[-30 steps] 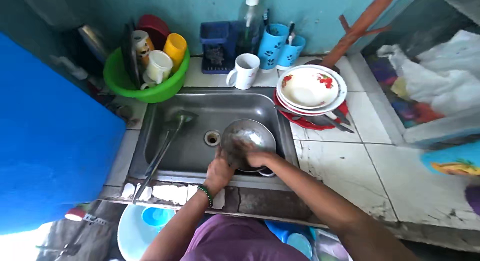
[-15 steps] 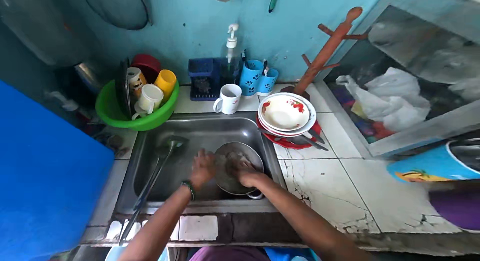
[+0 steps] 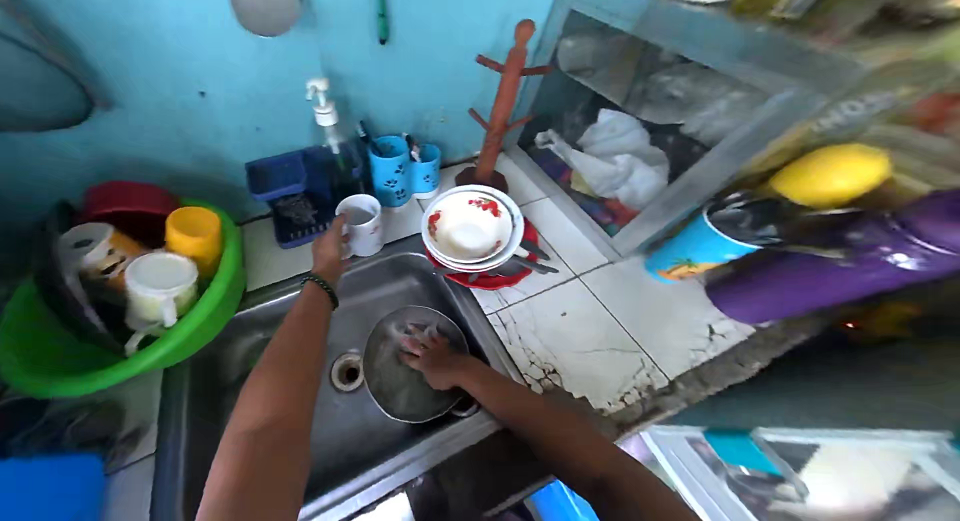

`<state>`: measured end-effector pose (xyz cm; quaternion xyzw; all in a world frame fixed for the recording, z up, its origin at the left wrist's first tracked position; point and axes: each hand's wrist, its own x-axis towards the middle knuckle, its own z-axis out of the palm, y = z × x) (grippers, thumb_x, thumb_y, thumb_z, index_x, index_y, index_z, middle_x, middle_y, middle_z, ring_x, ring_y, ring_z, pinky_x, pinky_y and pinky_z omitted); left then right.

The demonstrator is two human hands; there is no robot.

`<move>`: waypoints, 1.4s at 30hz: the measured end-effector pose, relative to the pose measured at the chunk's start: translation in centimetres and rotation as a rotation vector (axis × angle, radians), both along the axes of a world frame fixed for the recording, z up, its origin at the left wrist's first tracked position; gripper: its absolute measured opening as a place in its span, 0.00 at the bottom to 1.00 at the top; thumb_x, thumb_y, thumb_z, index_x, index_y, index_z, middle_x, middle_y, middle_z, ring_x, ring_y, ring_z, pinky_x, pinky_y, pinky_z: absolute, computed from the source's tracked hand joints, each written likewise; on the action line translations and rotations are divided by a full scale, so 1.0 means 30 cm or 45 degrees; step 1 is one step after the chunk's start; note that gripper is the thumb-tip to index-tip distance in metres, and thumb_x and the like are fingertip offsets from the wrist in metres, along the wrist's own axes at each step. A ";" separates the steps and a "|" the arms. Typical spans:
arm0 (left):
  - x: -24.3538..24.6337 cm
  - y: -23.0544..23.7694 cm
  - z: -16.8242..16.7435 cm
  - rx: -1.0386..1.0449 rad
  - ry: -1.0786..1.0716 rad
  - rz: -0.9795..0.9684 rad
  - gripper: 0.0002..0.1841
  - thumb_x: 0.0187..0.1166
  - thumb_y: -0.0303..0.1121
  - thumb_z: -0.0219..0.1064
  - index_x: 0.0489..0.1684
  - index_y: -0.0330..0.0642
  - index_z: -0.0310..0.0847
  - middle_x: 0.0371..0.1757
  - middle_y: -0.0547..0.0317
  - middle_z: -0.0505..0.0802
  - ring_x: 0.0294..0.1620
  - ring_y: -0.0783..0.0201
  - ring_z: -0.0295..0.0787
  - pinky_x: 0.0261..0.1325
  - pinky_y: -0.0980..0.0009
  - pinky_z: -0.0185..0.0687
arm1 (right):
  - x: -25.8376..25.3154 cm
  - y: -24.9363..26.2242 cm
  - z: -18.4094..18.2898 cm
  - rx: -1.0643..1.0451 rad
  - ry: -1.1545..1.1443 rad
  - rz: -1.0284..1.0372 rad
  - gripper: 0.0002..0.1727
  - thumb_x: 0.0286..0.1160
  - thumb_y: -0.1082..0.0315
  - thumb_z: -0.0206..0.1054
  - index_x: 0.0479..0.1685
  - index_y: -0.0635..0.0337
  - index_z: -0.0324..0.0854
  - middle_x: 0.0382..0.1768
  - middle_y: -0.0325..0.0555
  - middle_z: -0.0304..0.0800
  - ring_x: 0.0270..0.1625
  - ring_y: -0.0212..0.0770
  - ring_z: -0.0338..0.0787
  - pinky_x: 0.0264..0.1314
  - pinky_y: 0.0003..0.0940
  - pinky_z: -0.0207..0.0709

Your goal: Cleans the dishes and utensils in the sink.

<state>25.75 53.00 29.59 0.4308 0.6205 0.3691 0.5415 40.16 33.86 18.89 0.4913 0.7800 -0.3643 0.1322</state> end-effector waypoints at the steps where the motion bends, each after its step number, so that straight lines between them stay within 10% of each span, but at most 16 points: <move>1: 0.003 0.012 -0.015 -0.001 -0.078 0.039 0.37 0.86 0.59 0.58 0.79 0.33 0.69 0.75 0.37 0.80 0.72 0.44 0.78 0.69 0.43 0.77 | -0.003 -0.002 0.006 -0.024 0.003 0.044 0.36 0.74 0.78 0.66 0.88 0.58 0.67 0.97 0.54 0.33 0.96 0.69 0.27 0.89 0.77 0.35; 5: -0.029 -0.052 0.037 0.100 -0.109 0.013 0.35 0.82 0.54 0.66 0.78 0.34 0.70 0.76 0.39 0.79 0.74 0.44 0.77 0.69 0.43 0.76 | -0.003 -0.003 0.008 -0.039 0.023 0.094 0.32 0.77 0.79 0.64 0.85 0.64 0.69 0.97 0.55 0.39 0.96 0.70 0.38 0.91 0.72 0.37; 8: -0.108 -0.162 0.131 0.310 0.290 -0.184 0.32 0.78 0.55 0.71 0.67 0.35 0.80 0.65 0.37 0.86 0.65 0.42 0.83 0.64 0.40 0.79 | -0.010 -0.001 0.000 0.013 0.017 -0.031 0.43 0.70 0.83 0.67 0.92 0.58 0.60 0.97 0.54 0.32 0.97 0.66 0.31 0.92 0.73 0.33; 12: -0.180 -0.329 0.243 0.596 1.021 -0.563 0.26 0.76 0.42 0.78 0.61 0.26 0.84 0.66 0.29 0.86 0.67 0.31 0.83 0.69 0.33 0.75 | -0.006 -0.019 -0.019 0.115 0.043 0.020 0.36 0.71 0.83 0.66 0.85 0.58 0.72 0.95 0.54 0.48 0.96 0.68 0.36 0.91 0.74 0.34; 15: -0.185 -0.433 0.246 0.504 1.402 -0.684 0.25 0.69 0.38 0.82 0.53 0.24 0.86 0.61 0.25 0.86 0.67 0.26 0.80 0.65 0.28 0.75 | -0.009 -0.013 0.004 0.168 -0.032 -0.043 0.38 0.76 0.81 0.61 0.91 0.56 0.62 0.97 0.57 0.37 0.96 0.68 0.29 0.90 0.77 0.25; 21: -0.197 -0.545 0.150 0.343 1.741 -0.886 0.20 0.71 0.38 0.79 0.48 0.26 0.89 0.64 0.30 0.87 0.77 0.30 0.74 0.75 0.28 0.63 | -0.015 -0.009 -0.009 0.113 -0.026 -0.007 0.42 0.77 0.83 0.60 0.94 0.54 0.54 0.98 0.50 0.36 0.97 0.66 0.33 0.90 0.73 0.41; 25: -0.201 -0.580 0.152 0.426 1.722 -0.824 0.18 0.71 0.39 0.78 0.46 0.29 0.91 0.64 0.36 0.89 0.78 0.34 0.74 0.81 0.27 0.53 | -0.022 -0.017 -0.003 0.172 -0.015 0.127 0.36 0.77 0.80 0.61 0.89 0.57 0.65 0.96 0.59 0.39 0.97 0.66 0.36 0.94 0.68 0.36; 31: -0.167 -0.642 0.194 0.451 1.323 -0.468 0.25 0.70 0.46 0.81 0.51 0.30 0.89 0.54 0.35 0.92 0.59 0.35 0.88 0.63 0.33 0.78 | -0.017 0.012 0.037 0.166 -0.075 -0.003 0.36 0.68 0.83 0.68 0.83 0.67 0.70 0.85 0.77 0.59 0.87 0.77 0.57 0.85 0.73 0.55; 36: -0.136 -0.625 0.147 0.307 1.200 -0.457 0.24 0.73 0.48 0.78 0.52 0.33 0.90 0.55 0.36 0.92 0.60 0.35 0.87 0.63 0.31 0.76 | 0.012 0.037 0.238 0.059 0.523 -0.441 0.17 0.84 0.78 0.57 0.68 0.74 0.79 0.63 0.69 0.84 0.62 0.58 0.85 0.68 0.53 0.76; 38: -0.131 -0.628 0.143 0.324 1.081 -0.441 0.21 0.77 0.47 0.75 0.49 0.33 0.91 0.52 0.34 0.92 0.58 0.34 0.87 0.61 0.31 0.76 | -0.012 0.009 0.336 0.036 0.811 -0.557 0.17 0.79 0.82 0.57 0.65 0.73 0.78 0.53 0.60 0.83 0.46 0.44 0.81 0.52 0.41 0.76; 42: -0.156 -0.606 0.132 0.386 0.652 -0.464 0.14 0.82 0.39 0.70 0.47 0.36 0.91 0.48 0.40 0.93 0.49 0.44 0.89 0.54 0.41 0.81 | -0.065 -0.052 0.368 0.169 0.855 -0.355 0.24 0.72 0.81 0.65 0.69 0.78 0.74 0.63 0.69 0.84 0.67 0.56 0.85 0.72 0.52 0.76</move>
